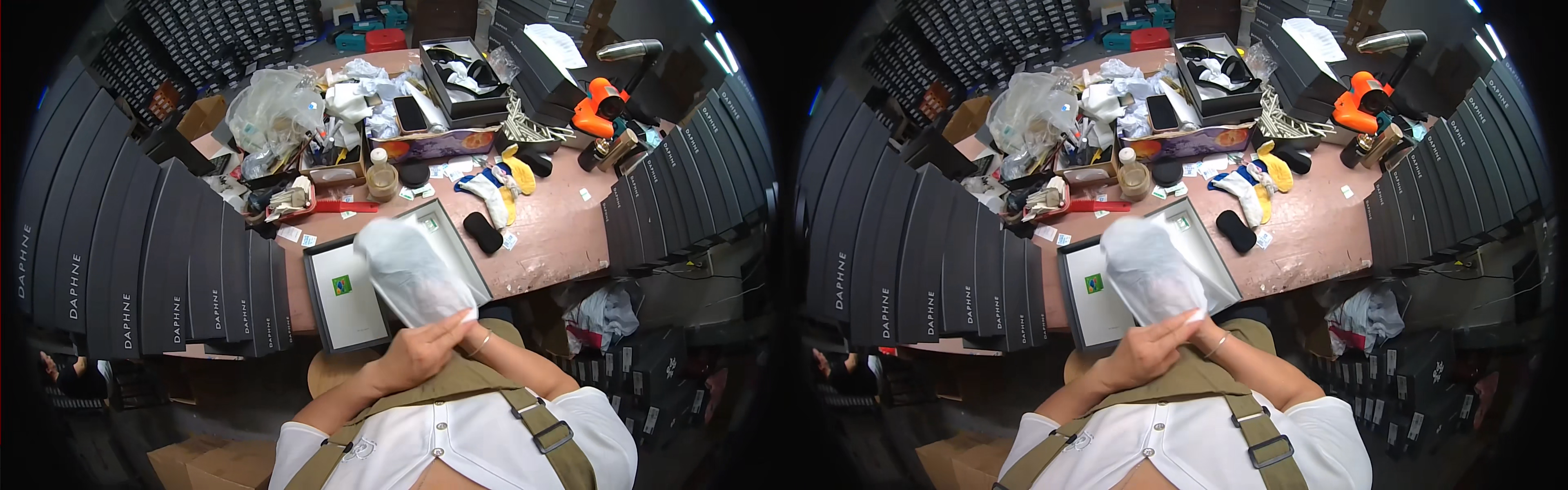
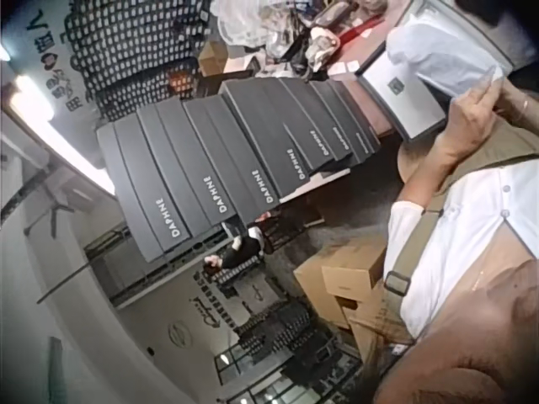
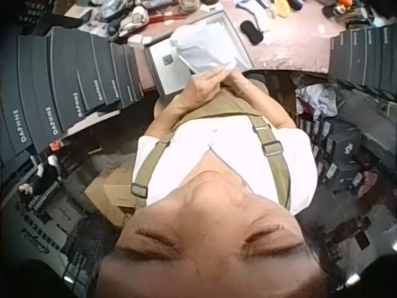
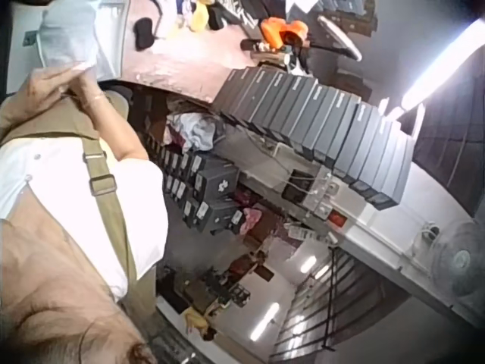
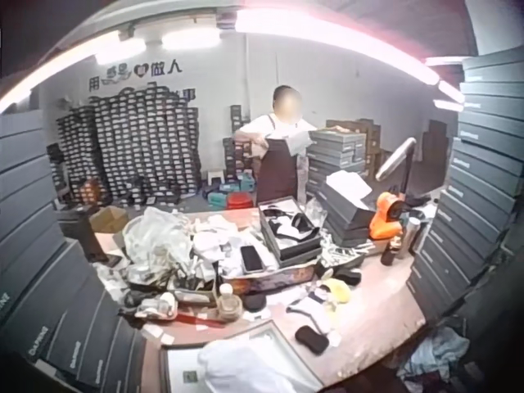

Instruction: Inspecting, cleaning, and packing shoes into boxes at a warehouse workstation.

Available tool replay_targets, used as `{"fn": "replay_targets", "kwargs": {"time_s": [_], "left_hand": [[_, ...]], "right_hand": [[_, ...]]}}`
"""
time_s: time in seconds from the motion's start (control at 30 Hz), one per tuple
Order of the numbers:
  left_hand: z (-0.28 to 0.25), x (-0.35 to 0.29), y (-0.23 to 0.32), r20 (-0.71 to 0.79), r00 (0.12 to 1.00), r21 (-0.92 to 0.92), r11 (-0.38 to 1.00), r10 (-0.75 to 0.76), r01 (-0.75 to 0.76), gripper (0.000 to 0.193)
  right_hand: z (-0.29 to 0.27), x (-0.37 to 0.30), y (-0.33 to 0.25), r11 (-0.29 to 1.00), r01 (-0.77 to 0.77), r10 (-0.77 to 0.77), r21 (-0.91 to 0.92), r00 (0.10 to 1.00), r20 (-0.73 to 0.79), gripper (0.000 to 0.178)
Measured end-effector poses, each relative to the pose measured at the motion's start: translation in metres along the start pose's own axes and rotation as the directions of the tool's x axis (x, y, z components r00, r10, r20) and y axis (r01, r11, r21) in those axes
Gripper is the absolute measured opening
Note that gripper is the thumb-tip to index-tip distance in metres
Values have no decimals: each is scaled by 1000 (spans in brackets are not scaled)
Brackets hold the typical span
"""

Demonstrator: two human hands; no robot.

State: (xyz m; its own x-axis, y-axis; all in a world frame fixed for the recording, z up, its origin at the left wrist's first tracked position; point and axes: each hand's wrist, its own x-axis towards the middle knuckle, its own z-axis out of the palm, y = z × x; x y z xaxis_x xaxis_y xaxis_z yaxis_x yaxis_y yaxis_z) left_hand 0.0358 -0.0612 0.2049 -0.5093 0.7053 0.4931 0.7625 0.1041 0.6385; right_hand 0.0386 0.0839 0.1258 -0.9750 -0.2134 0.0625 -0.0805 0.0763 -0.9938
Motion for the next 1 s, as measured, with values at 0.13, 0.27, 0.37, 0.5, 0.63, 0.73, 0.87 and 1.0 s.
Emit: {"fn": "replay_targets", "kwargs": {"time_s": [0.13, 0.27, 0.37, 0.5, 0.63, 0.73, 0.87, 1.0], "left_hand": [[8, 4, 2, -90, 996, -47, 999, 17, -22, 49], [21, -1, 8, 98, 994, -220, 975, 47, -25, 51], [17, -16, -3, -49, 995, -209, 974, 81, -90, 45], [6, -61, -19, -561, 396, -700, 672, -727, 241, 91], [19, -87, -70, -112, 224, -979, 146, -968, 144, 65], [-14, -110, -89, -360, 205, -899, 397, -910, 185, 61], [-79, -71, -81, -271, 476, -703, 510, -837, 496, 87], [-29, 7, -123, -246, 624, -739, 560, -742, 374, 78]], "right_hand": [[-3, 21, -14, 1000, 14, -14, -3, 999, 31, 32], [-1, 63, 19, 987, -126, 123, 103, 992, 39, 33], [9, 42, 20, 988, -129, 126, 87, 991, 39, 33], [16, 21, 11, 988, 92, -89, -122, 996, 30, 34], [60, 16, 34, 685, 559, -423, -467, 827, 369, 34], [6, 5, -10, 938, 289, -107, -193, 768, 632, 42], [-88, -18, -13, 651, -386, 315, 654, 921, 230, 67], [-96, -3, -40, 939, 39, -27, -343, 999, 39, 87]]}}
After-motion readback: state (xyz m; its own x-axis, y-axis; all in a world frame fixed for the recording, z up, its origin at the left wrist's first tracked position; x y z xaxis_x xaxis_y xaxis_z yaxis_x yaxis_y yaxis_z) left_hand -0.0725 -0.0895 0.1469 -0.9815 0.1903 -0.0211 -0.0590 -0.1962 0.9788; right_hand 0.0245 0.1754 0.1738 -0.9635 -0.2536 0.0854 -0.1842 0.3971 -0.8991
